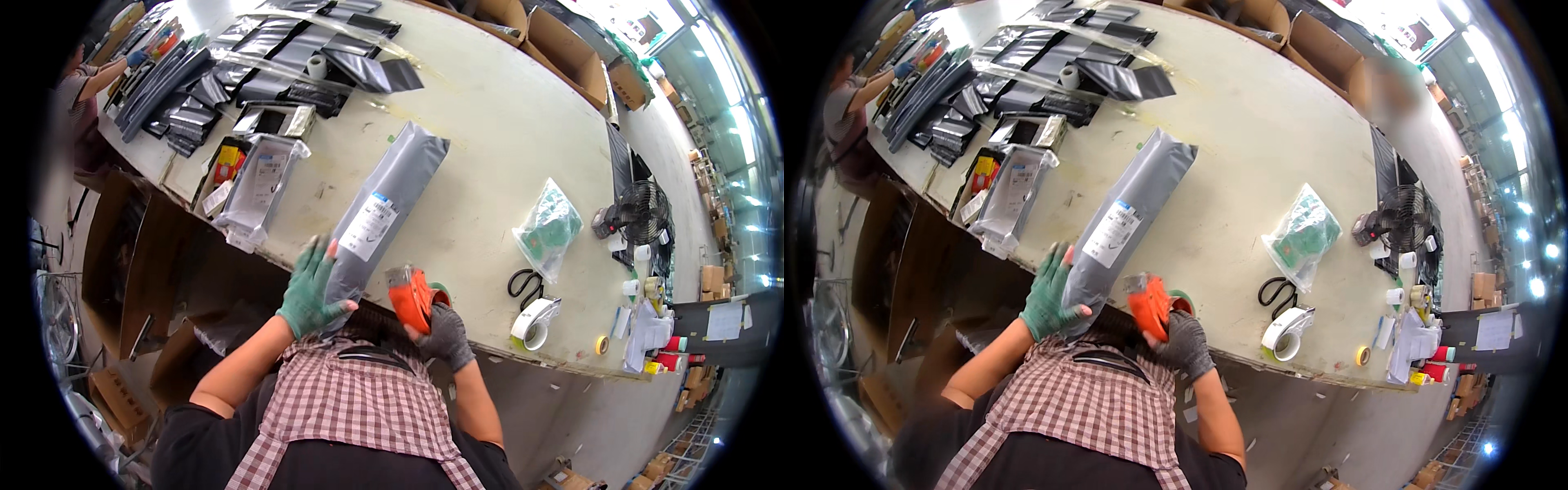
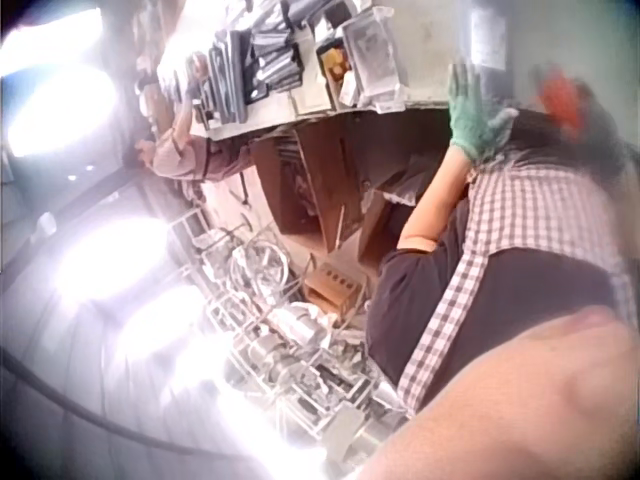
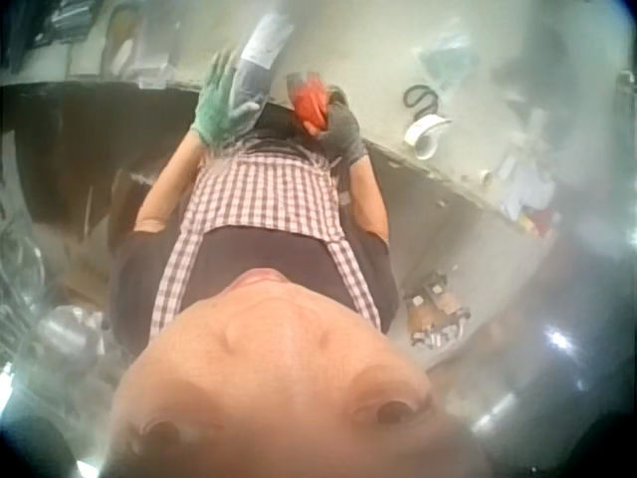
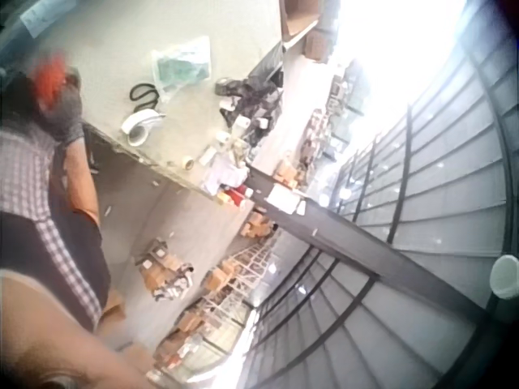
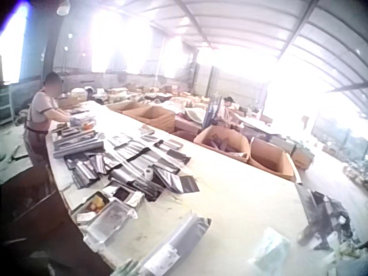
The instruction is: The person picks up long cylindrical items from a large box, places them into grey plastic sleeves, seals the sleeves with tape, and applies shipping labels.
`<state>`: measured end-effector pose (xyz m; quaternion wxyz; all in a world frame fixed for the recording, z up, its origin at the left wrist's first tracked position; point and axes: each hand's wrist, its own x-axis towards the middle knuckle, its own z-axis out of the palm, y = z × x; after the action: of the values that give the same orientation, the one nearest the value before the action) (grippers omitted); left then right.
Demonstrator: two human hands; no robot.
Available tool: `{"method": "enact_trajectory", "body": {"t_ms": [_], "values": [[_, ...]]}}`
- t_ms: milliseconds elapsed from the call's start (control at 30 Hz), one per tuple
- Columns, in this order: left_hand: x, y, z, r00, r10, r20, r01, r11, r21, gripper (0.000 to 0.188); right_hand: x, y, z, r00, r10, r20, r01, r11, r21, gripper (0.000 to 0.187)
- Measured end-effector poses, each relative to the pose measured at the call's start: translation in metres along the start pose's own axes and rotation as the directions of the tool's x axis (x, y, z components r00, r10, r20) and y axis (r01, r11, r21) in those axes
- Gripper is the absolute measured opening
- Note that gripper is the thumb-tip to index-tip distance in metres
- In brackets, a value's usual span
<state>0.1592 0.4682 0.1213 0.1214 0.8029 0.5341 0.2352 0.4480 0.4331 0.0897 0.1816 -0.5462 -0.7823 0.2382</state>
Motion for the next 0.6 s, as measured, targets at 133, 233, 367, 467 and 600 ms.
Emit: {"method": "enact_trajectory", "body": {"t_ms": [133,233,367,467,600], "values": [[0.004,0.004,-0.022,0.750,-0.017,0.662,0.656,0.158,-0.738,0.040,-0.005,-0.041,-0.013,0.939,-0.273,0.209,0.209,0.937,0.281,0.045],[-0.014,-0.009,-0.029,0.693,-0.083,0.716,0.720,0.131,-0.682,0.020,0.004,-0.053,-0.003,0.899,-0.341,0.275,0.250,0.915,0.318,0.048],[-0.034,-0.036,-0.016,0.735,-0.345,0.584,0.649,0.106,-0.754,0.013,0.010,-0.073,0.010,0.842,-0.194,0.504,-0.088,0.872,0.482,0.050],[-0.049,-0.064,-0.028,0.719,-0.592,0.364,0.587,0.237,-0.774,0.014,-0.015,-0.045,0.014,0.839,-0.041,0.543,-0.356,0.713,0.604,0.054],[-0.059,-0.131,-0.028,0.617,-0.718,0.323,0.685,0.288,-0.669,0.014,-0.048,0.001,0.013,0.713,0.275,0.645,-0.666,0.555,0.499,0.053]]}}
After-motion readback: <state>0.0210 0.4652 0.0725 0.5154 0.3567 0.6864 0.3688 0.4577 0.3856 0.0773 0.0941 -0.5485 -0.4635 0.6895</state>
